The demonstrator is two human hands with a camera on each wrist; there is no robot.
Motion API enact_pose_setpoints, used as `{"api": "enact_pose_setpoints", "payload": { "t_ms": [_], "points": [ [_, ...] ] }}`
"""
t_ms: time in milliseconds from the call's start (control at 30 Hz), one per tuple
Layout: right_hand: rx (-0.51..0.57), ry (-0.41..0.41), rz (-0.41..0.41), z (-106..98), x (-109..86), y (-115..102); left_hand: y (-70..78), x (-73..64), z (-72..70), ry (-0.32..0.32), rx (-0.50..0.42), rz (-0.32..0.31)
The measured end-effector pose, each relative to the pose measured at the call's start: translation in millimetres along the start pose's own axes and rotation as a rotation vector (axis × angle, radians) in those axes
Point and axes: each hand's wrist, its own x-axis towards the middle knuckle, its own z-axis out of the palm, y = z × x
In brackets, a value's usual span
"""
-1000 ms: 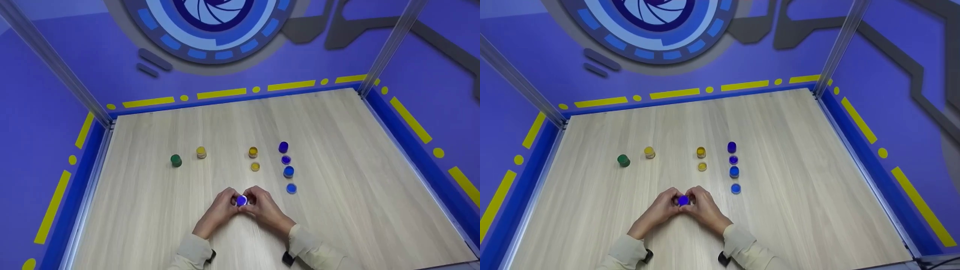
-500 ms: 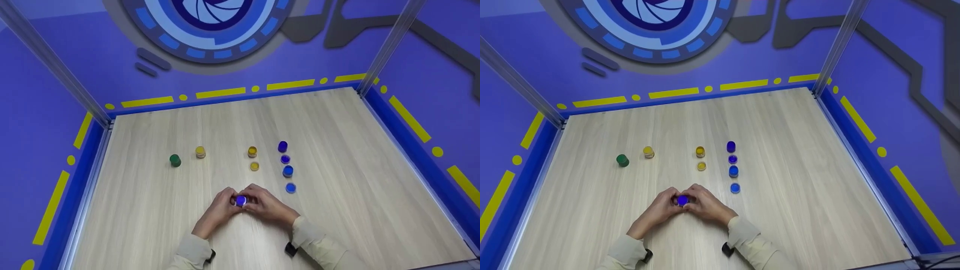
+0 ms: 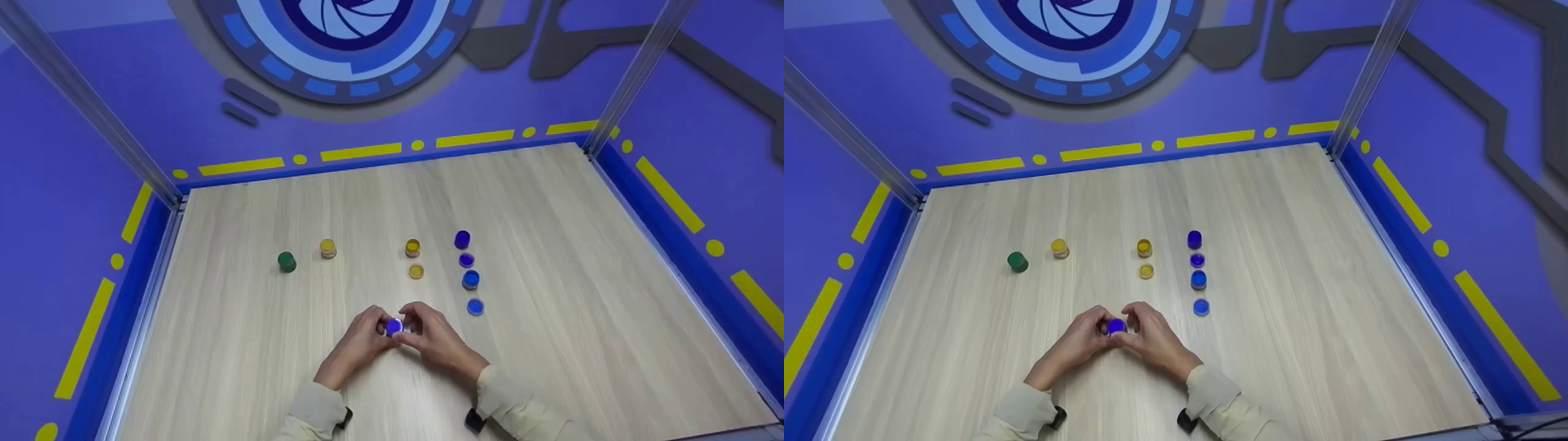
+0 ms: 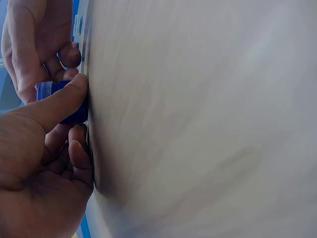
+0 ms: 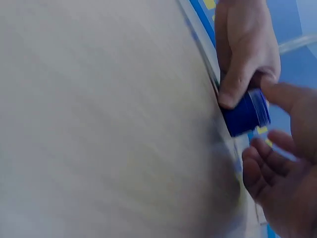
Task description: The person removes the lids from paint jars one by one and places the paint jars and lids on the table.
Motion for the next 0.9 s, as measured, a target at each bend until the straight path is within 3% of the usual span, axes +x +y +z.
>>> {"api": "enact_pose_setpoints", "payload": {
  "t_ms": [167, 467, 633, 733, 900],
  "points": [
    [-0.029, 0.112, 0.049, 11.5, -2.7, -12.7, -0.3, -0.4, -1.0, 0.014, 0.01, 0.017],
    [-0.112, 0.167, 0.101, 18.9, -1.4, -23.3, -1.4, 1.1, 1.5, 0.04, 0.02, 0.071],
    [-0.11, 0.116, 0.1, 15.6, -0.3, -21.8, -1.6, 1.1, 3.0, 0.053, 0.03, 0.102],
    [-0.088, 0.07, 0.049, 12.0, 1.4, -17.2, -1.8, 0.3, 2.3, 0.057, 0.032, 0.105],
    [0.002, -0.012, -0.02, 5.4, 4.7, -5.2, -1.6, 0.4, 0.2, 0.042, 0.023, 0.061]
  ]
}}
